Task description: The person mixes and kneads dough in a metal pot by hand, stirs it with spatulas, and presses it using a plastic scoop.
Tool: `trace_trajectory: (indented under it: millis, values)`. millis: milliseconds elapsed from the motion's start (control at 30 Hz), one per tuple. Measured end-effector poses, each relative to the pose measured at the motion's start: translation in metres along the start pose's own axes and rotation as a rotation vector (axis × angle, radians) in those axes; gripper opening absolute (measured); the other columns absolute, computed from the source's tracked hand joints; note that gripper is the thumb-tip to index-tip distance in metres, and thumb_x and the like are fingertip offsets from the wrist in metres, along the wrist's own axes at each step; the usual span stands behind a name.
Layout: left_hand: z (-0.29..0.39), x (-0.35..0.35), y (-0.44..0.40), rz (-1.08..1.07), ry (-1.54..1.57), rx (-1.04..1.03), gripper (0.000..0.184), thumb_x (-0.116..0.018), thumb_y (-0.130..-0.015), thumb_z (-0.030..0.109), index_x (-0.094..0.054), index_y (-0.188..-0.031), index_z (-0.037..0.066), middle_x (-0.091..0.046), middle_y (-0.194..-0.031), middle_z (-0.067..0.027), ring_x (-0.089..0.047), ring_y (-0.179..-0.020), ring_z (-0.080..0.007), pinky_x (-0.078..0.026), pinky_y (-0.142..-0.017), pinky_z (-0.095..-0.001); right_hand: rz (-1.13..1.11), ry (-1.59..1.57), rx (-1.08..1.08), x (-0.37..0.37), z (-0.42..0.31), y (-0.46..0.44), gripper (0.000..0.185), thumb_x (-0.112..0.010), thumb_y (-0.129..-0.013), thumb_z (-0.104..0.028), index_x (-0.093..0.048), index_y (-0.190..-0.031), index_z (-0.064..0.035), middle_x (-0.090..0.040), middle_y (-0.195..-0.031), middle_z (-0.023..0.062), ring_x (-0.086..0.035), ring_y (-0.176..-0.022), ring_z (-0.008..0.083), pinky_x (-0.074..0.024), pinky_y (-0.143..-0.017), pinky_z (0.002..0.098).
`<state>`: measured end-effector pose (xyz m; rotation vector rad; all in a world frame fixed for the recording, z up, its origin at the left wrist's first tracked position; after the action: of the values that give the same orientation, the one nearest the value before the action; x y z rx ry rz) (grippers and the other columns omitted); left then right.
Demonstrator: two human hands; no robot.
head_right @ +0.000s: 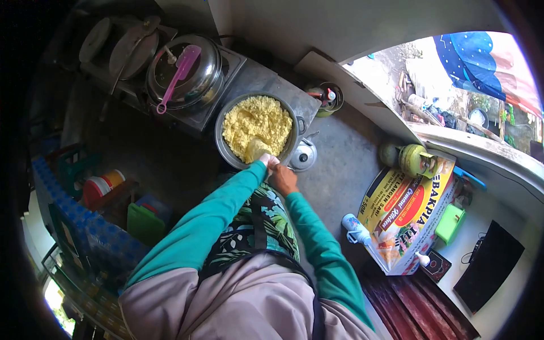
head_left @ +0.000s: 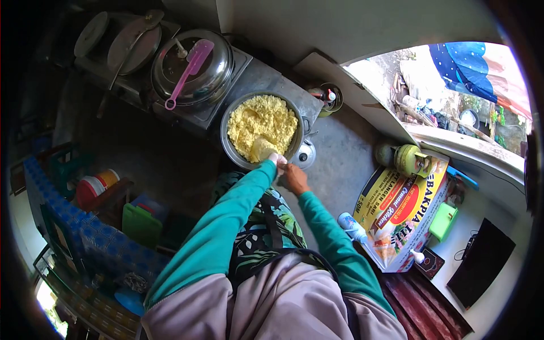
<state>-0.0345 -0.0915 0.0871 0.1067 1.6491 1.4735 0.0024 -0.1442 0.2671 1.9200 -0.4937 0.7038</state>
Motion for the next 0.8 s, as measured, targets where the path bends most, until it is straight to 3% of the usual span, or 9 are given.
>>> trace_trajectory:
  millis: [133, 267, 400, 533, 567, 600, 700, 767, 800]
  values:
    - [-0.009, -0.023, 0.038, -0.05, 0.698, -0.165, 0.026, -0.04, -0.074, 0.027, -0.053, -0.064, 0.006, -0.053, -0.06, -0.007, -0.052, -0.057, -0.0219, -0.043, -0.053, -0.0341, -0.003, 0.346, 0.346, 0.048, -0.036, 0.011, 0.019, -0.045, -0.079, -0.019, -0.058, -0.092, -0.0149, -0.059, -0.068, 0.0119, -0.059, -0.061, 0.0281, -0.0444, -0.05, 0.0423]
    - [0.007, 0.031, 0.037, -0.255, 0.268, -0.122, 0.028, -0.04, -0.076, 0.028, -0.051, -0.064, 0.006, -0.053, -0.061, -0.0061, -0.052, -0.061, -0.0223, -0.044, -0.06, -0.0324, 0.058, 0.444, 0.348, -0.039, -0.041, -0.027, 0.017, -0.041, -0.081, -0.019, -0.052, -0.087, -0.0076, -0.058, -0.068, 0.0151, -0.059, -0.062, 0.0309, -0.0446, -0.051, 0.043]
    - [0.016, 0.055, -0.015, -0.183, -0.39, 0.186, 0.029, -0.039, -0.077, 0.029, -0.05, -0.064, 0.006, -0.053, -0.061, -0.0063, -0.052, -0.061, -0.0227, -0.044, -0.061, -0.0319, 0.106, -0.028, 0.031, -0.031, -0.04, -0.005, 0.031, -0.046, -0.074, -0.016, -0.055, -0.102, -0.0057, -0.059, -0.079, 0.0204, -0.058, -0.074, 0.0352, -0.0453, -0.062, 0.0437]
    - [0.021, 0.038, -0.006, -0.037, -0.323, 0.124, 0.031, -0.037, -0.078, 0.03, -0.05, -0.065, 0.005, -0.054, -0.063, -0.0068, -0.053, -0.062, -0.0232, -0.044, -0.062, -0.0317, 0.151, -0.349, -0.013, -0.055, -0.012, -0.006, 0.055, -0.064, -0.059, -0.012, -0.054, -0.112, -0.0109, -0.057, -0.091, 0.0252, -0.059, -0.083, 0.0324, -0.0463, -0.071, 0.0371]
    - [0.022, 0.027, 0.006, 0.028, -0.211, 0.046, 0.032, -0.037, -0.078, 0.03, -0.051, -0.066, 0.005, -0.054, -0.063, -0.0071, -0.053, -0.062, -0.0234, -0.044, -0.062, -0.0317, -0.108, -0.465, -0.145, -0.038, -0.011, -0.008, 0.064, -0.07, -0.052, -0.011, -0.053, -0.114, -0.012, -0.059, -0.089, 0.023, -0.06, -0.079, 0.032, -0.0469, -0.067, 0.0377]
    - [0.022, 0.015, 0.016, 0.066, -0.093, -0.018, 0.032, -0.036, -0.078, 0.031, -0.051, -0.067, 0.004, -0.054, -0.063, -0.0073, -0.053, -0.062, -0.0236, -0.044, -0.063, -0.0317, -0.261, -0.331, -0.179, 0.0, -0.026, 0.002, 0.051, -0.064, -0.062, -0.013, -0.053, -0.112, -0.0099, -0.061, -0.085, 0.0199, -0.061, -0.073, 0.0302, -0.0469, -0.06, 0.0395]
    - [0.021, -0.002, 0.055, 0.019, 0.247, -0.206, 0.035, -0.034, -0.079, 0.031, -0.052, -0.068, 0.003, -0.055, -0.064, -0.008, -0.053, -0.062, -0.0241, -0.045, -0.063, -0.0318, 0.012, 0.18, 0.208, 0.029, -0.043, 0.013, 0.037, -0.055, -0.071, -0.015, -0.055, -0.108, -0.0102, -0.061, -0.077, 0.0159, -0.062, -0.068, 0.0262, -0.0462, -0.055, 0.0401]
    - [0.007, 0.024, 0.049, -0.353, 0.422, -0.417, 0.028, -0.039, -0.08, 0.026, -0.056, -0.08, 0.004, -0.059, -0.076, -0.0059, -0.056, -0.071, -0.0189, -0.045, -0.067, -0.0293, -0.062, 0.433, 0.453, 0.032, -0.065, 0.009, 0.024, -0.045, -0.078, -0.016, -0.055, -0.098, -0.0094, -0.059, -0.071, 0.0128, -0.061, -0.067, 0.0249, -0.0466, -0.055, 0.0404]
    - [0.017, 0.027, 0.056, -0.462, 0.568, -0.175, 0.027, -0.039, -0.081, 0.026, -0.055, -0.078, 0.005, -0.058, -0.071, -0.0044, -0.055, -0.068, -0.018, -0.044, -0.065, -0.0289, -0.113, 0.494, 0.433, 0.017, -0.073, -0.002, 0.018, -0.044, -0.079, -0.017, -0.053, -0.092, -0.0075, -0.058, -0.068, 0.01, -0.061, -0.067, 0.0258, -0.0473, -0.054, 0.0397]
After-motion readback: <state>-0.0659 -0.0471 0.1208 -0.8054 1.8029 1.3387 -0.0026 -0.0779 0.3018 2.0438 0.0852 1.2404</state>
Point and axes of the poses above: each hand's wrist, its own y-axis away from the middle knuckle, its own x-axis out of the back of the hand, z = x × y, the point moved 2 cm from there along -y, towards the middle knuckle
